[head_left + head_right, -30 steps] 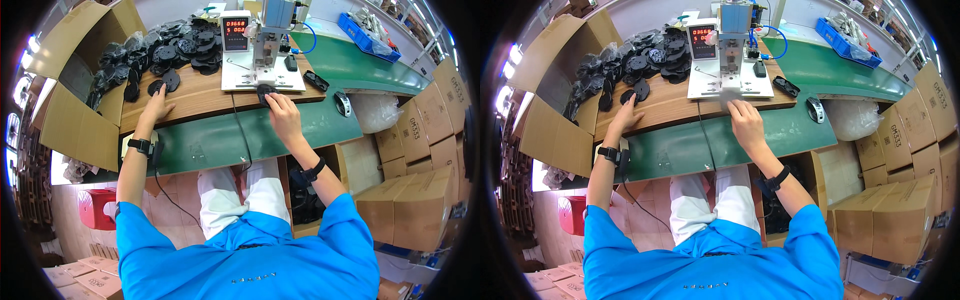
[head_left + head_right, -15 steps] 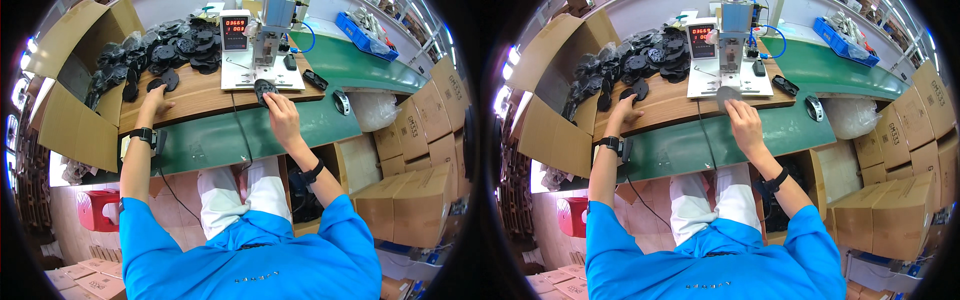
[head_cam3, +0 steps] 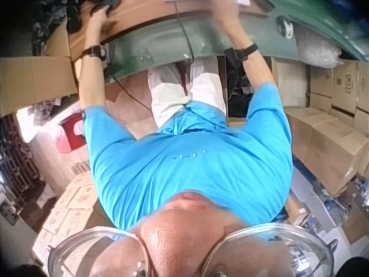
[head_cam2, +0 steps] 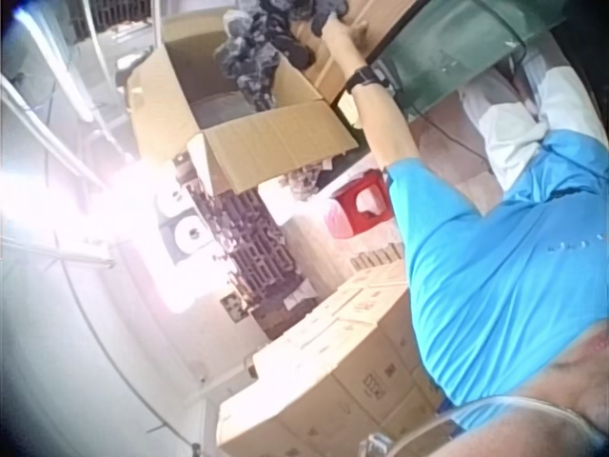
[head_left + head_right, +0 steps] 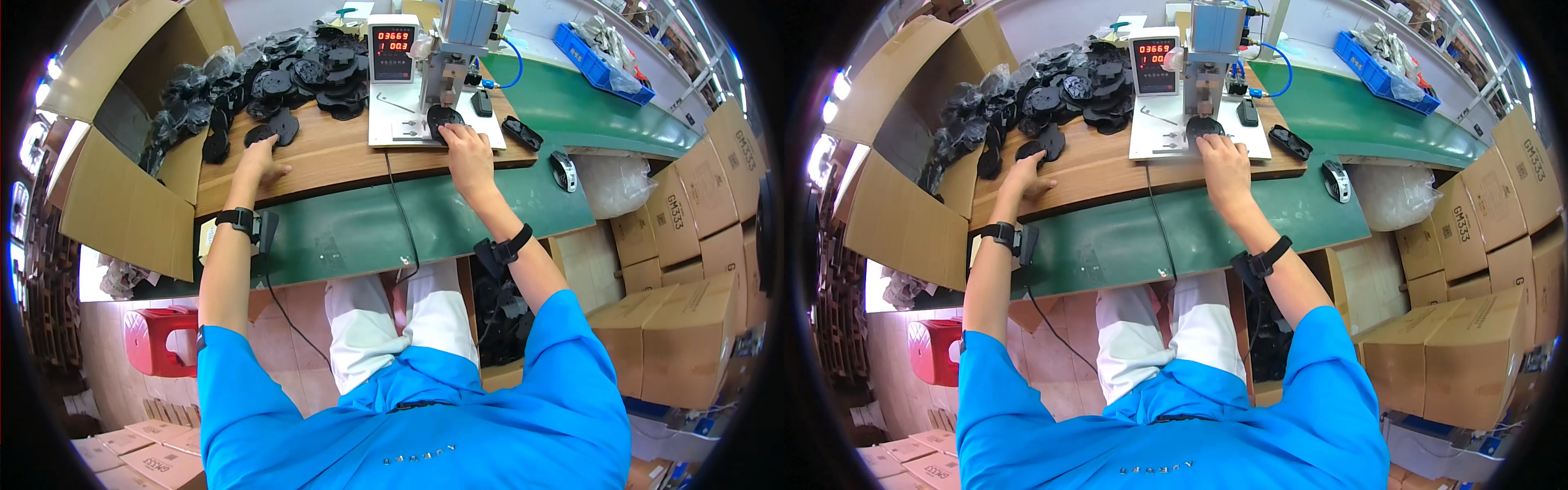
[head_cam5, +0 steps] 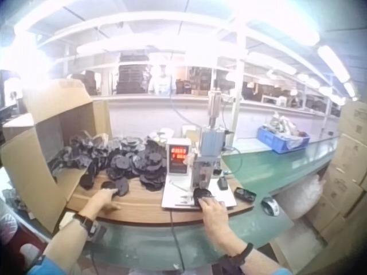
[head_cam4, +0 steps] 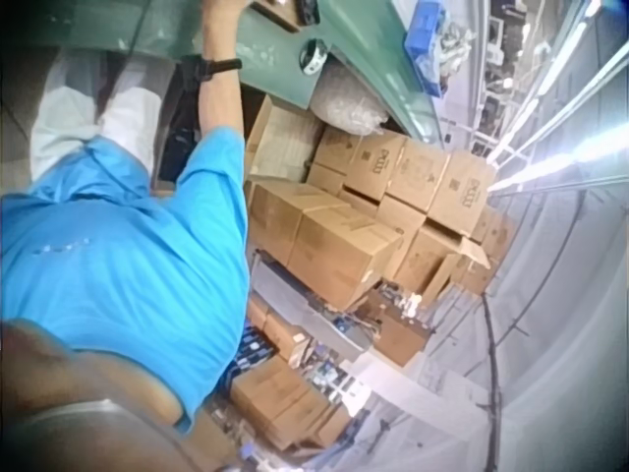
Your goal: Using a small vertical press machine to assemble plastic mouse components.
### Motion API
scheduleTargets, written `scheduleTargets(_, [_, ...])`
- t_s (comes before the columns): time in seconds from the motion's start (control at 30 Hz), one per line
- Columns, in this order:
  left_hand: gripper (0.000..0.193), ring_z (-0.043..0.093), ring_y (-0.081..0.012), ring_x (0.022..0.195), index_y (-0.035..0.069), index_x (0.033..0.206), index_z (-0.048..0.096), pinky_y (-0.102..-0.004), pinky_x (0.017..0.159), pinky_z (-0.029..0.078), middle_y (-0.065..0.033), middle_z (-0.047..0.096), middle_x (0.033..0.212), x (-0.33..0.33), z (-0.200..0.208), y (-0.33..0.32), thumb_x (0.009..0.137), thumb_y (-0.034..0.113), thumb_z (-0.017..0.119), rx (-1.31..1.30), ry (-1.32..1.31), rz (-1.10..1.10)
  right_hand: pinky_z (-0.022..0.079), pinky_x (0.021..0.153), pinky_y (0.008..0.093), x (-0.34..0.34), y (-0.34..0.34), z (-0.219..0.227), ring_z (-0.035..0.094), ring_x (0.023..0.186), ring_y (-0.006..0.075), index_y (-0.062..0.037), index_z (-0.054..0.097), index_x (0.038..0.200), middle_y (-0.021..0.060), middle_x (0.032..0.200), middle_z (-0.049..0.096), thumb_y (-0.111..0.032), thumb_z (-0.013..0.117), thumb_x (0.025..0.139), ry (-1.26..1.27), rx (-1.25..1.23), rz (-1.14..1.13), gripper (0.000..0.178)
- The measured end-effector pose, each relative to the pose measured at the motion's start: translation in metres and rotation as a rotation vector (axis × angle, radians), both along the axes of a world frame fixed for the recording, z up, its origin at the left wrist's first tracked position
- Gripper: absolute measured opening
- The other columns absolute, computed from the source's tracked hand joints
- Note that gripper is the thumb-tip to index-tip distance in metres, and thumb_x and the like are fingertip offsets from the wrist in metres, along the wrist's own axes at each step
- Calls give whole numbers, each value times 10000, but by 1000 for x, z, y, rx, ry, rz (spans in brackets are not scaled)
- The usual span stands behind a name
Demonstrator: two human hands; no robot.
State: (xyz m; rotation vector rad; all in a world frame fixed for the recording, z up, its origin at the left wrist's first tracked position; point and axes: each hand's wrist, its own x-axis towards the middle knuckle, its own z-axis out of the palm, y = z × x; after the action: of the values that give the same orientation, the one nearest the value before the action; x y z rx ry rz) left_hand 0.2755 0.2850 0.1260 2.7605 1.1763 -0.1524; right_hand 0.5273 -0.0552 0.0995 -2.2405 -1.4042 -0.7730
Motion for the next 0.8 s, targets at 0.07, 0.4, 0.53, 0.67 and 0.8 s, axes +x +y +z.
scheduleTargets(0.07, [981, 552, -366, 1358, 91, 1534, 471, -419, 1139, 456, -228, 574, 1462, -1, 4, 3, 716, 384, 925, -3, 1, -8, 498, 898, 411, 1, 2, 8, 665, 1097, 248, -83, 709, 1186, 41, 1158, 702, -10, 633, 847, -4, -33, -2, 355])
scheduleTargets(0.4, [997, 546, -373, 1362, 89, 1541, 458, -433, 1132, 459, -224, 568, 1470, 2, 4, 0, 714, 388, 927, -35, 18, 19, 544, 853, 471, 4, 3, 23, 676, 929, 346, -73, 705, 1031, 114, 957, 679, 22, 608, 816, 84, -131, 69, 254])
scheduleTargets(0.53, [990, 546, -381, 1358, 87, 1539, 457, -440, 1134, 455, -232, 571, 1463, -3, -2, 8, 721, 394, 922, 1, 22, -20, 546, 863, 470, 5, 2, 28, 671, 976, 353, -76, 679, 1104, 100, 1009, 672, 9, 729, 742, 129, -161, 90, 375])
scheduleTargets(0.67, [977, 544, -382, 1361, 77, 1533, 458, -436, 1137, 452, -228, 571, 1465, -1, -2, 6, 730, 390, 918, -8, 17, -18, 540, 847, 460, 1, 3, 27, 677, 924, 347, -61, 670, 983, 117, 941, 674, 26, 587, 823, 110, -84, 105, 200])
scheduleTargets(0.8, [978, 540, -369, 1368, 57, 1531, 455, -425, 1140, 453, -218, 564, 1476, 0, 1, 2, 730, 369, 921, -1, -2, -25, 539, 852, 460, -2, 3, 27, 677, 931, 346, -59, 668, 983, 115, 942, 674, 26, 587, 824, 118, -85, 75, 197])
